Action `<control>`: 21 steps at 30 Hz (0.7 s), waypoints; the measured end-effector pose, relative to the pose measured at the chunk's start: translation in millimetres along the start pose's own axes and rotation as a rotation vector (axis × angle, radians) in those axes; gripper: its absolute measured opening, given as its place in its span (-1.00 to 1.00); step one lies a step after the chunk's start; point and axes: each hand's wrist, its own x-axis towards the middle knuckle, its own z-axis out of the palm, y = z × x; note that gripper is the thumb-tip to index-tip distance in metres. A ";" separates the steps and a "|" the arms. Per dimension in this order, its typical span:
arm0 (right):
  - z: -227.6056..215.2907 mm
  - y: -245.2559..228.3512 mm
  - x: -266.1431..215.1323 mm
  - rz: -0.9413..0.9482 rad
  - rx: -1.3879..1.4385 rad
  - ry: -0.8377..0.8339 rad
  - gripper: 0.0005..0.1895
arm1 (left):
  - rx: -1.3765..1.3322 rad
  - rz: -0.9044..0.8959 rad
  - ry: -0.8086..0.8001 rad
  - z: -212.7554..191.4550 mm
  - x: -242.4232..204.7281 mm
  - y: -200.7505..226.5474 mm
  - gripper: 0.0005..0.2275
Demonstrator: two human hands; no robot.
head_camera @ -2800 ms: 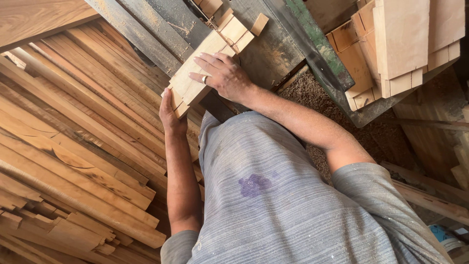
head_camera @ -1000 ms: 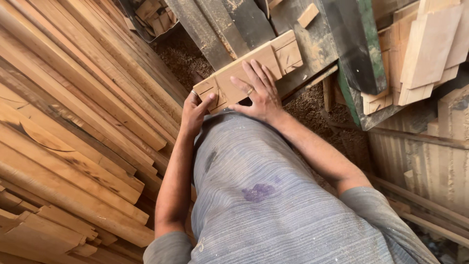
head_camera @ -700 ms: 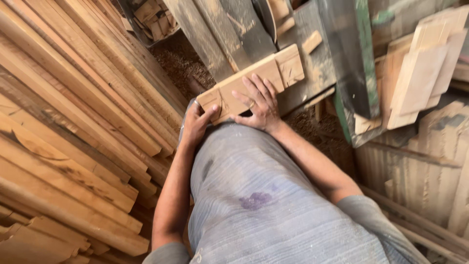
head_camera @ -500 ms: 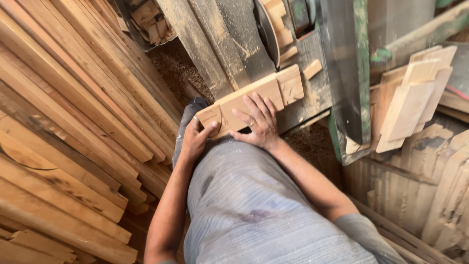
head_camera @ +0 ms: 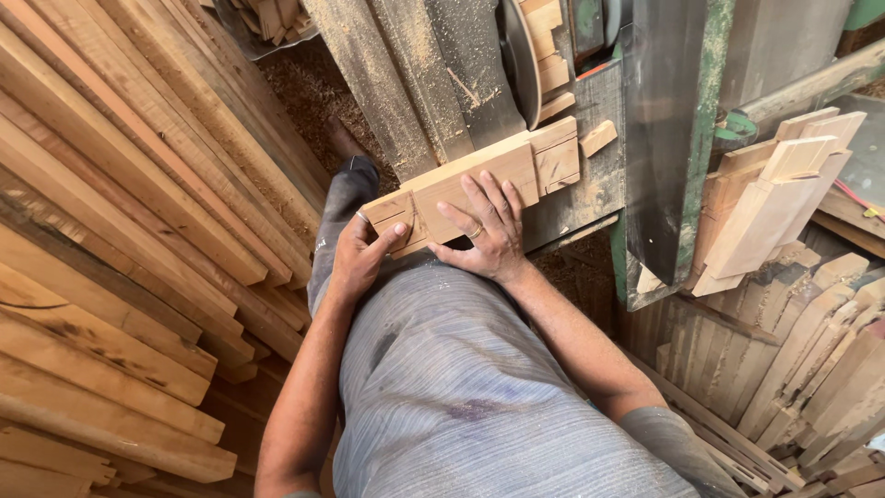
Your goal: The person repeatedly picks up small wooden blocks from a stack, feeds them through a table saw to cut notches, and places the finished pieces into a pile. The process is repeated for multiple blocks.
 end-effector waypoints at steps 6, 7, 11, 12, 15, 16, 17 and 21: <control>2.1 2.7 -1.2 -0.002 0.009 -0.010 -0.27 | 0.042 -0.011 0.013 1.8 1.8 4.7 -0.67; 2.6 3.1 -1.0 0.002 0.007 -0.008 -0.28 | 0.026 -0.013 0.009 1.9 2.6 5.5 -0.67; 4.2 2.6 -2.0 0.006 0.013 -0.009 -0.28 | 0.011 -0.008 0.009 2.1 2.2 7.8 -0.68; 4.2 2.6 -2.3 0.006 0.016 -0.010 -0.28 | 0.021 -0.004 0.009 3.0 2.7 8.6 -0.68; 5.7 2.5 -1.6 0.002 0.016 -0.005 -0.26 | 0.056 -0.026 0.022 3.2 2.1 12.3 -0.67; 5.2 3.3 -1.9 0.000 0.013 -0.012 -0.26 | 0.031 -0.020 0.020 3.6 1.0 13.3 -0.67; 4.3 4.4 -2.4 -0.001 0.011 -0.018 -0.26 | 0.007 -0.014 0.019 4.4 0.5 14.2 -0.66; -6.6 14.1 -4.5 -0.086 0.052 -0.003 -0.21 | -0.048 0.002 0.004 7.9 -1.0 20.8 -0.67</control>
